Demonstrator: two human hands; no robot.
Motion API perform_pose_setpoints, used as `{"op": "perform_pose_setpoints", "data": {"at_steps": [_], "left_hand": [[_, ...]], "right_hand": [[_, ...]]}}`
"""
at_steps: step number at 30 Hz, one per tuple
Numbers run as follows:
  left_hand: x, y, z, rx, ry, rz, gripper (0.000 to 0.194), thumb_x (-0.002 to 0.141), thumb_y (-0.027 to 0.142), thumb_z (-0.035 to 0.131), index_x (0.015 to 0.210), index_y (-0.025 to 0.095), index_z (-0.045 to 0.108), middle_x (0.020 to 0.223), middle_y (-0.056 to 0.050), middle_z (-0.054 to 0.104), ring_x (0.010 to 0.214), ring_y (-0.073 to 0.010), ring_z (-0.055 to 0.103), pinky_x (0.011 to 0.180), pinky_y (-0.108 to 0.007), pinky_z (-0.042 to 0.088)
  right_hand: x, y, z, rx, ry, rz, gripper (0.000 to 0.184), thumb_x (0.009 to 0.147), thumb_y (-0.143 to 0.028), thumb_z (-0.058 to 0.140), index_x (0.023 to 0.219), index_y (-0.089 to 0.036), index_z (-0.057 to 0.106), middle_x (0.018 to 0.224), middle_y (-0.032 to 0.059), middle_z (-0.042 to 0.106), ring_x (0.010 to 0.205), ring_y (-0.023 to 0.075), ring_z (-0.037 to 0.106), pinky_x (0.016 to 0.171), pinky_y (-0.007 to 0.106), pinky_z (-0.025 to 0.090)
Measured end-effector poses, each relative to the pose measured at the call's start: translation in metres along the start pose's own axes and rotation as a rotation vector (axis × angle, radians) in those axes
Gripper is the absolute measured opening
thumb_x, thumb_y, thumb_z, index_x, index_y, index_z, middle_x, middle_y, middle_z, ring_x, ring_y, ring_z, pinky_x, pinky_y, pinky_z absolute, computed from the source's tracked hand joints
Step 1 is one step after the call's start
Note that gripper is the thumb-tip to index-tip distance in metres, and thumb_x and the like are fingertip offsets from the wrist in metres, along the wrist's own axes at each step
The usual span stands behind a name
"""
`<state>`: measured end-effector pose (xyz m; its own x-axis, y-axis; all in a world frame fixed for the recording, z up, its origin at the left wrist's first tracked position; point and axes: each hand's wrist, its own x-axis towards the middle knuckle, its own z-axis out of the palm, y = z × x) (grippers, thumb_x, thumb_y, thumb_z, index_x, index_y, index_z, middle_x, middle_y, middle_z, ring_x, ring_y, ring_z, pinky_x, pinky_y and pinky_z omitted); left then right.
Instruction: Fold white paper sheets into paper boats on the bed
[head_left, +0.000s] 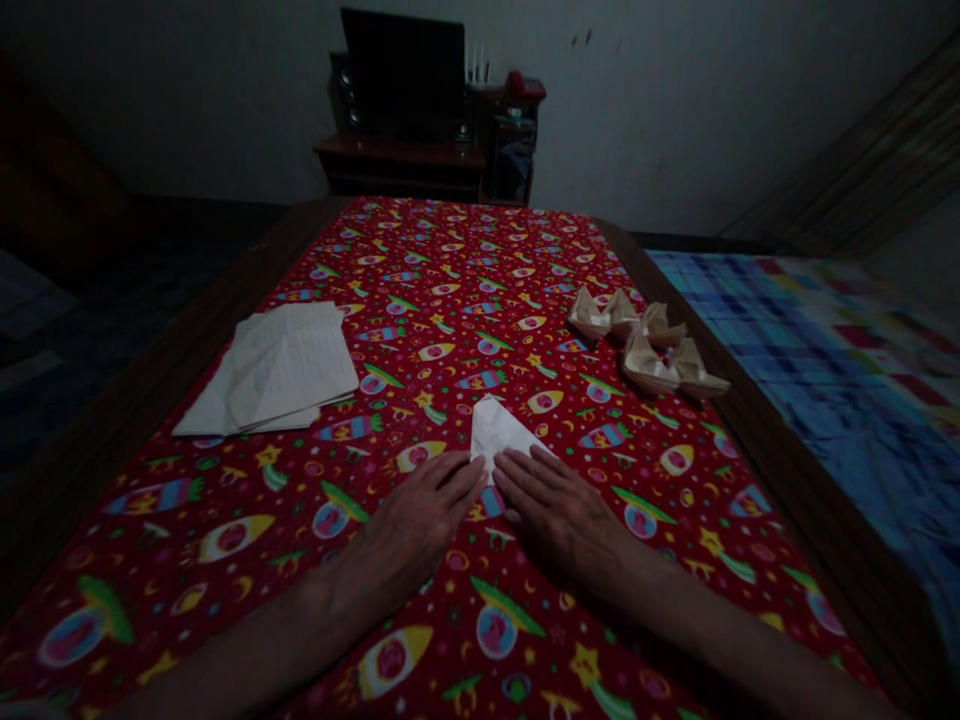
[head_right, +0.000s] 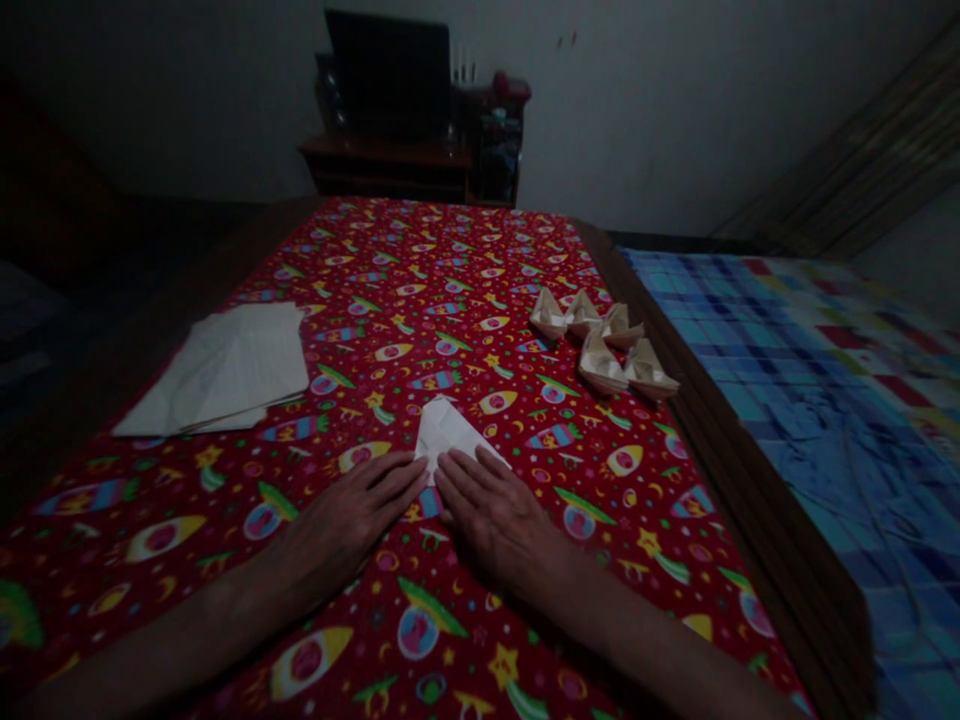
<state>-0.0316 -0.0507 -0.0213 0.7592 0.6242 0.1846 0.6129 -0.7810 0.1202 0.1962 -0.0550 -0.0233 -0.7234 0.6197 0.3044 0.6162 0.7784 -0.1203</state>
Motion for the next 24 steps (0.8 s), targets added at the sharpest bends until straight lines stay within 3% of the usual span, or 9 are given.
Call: {"op": "perform_pose_setpoints", "data": {"at_steps": [3,10,18,24], "left_hand": [[-0.003,-0.001,0.0,0.018,0.006,0.01,0.052,0.082,0.001,0.039,0.133,0.011,0.041,0.136,-0.01,0.046,0.128,-0.026,0.035,0.103,-0.042,0.038],[-0.003,0.002,-0.008,0.054,0.044,0.082,0.05,0.079,-0.003,0.034,0.126,0.003,0.046,0.13,-0.014,0.052,0.123,-0.0253,0.042,0.099,-0.041,0.042],[0.013,-0.006,-0.017,-0.044,-0.018,0.109,0.042,0.082,0.006,0.043,0.123,0.007,0.05,0.122,-0.013,0.056,0.112,-0.0249,0.051,0.098,-0.041,0.044],[0.031,-0.014,-0.011,-0.081,-0.005,0.126,0.045,0.087,0.013,0.043,0.132,0.011,0.043,0.138,-0.011,0.046,0.128,-0.0233,0.039,0.108,-0.042,0.032]], "right_hand": [[-0.011,-0.001,-0.006,0.0,-0.035,0.034,0.042,0.093,-0.025,0.044,0.133,-0.013,0.045,0.135,0.0123,0.049,0.126,0.0211,0.044,0.108,0.046,0.033],[-0.022,-0.001,-0.019,-0.075,-0.01,0.103,0.032,0.092,-0.021,0.045,0.119,-0.012,0.058,0.124,0.0104,0.059,0.119,0.0232,0.052,0.105,0.048,0.038],[-0.01,-0.009,0.0,-0.159,0.168,0.124,0.023,0.091,-0.02,0.047,0.104,-0.011,0.064,0.109,0.0129,0.067,0.106,0.0232,0.06,0.093,0.042,0.048],[0.002,-0.014,0.004,-0.23,0.189,0.037,0.028,0.092,-0.02,0.044,0.111,-0.006,0.06,0.114,0.0167,0.063,0.11,0.0249,0.056,0.096,0.042,0.044]]}}
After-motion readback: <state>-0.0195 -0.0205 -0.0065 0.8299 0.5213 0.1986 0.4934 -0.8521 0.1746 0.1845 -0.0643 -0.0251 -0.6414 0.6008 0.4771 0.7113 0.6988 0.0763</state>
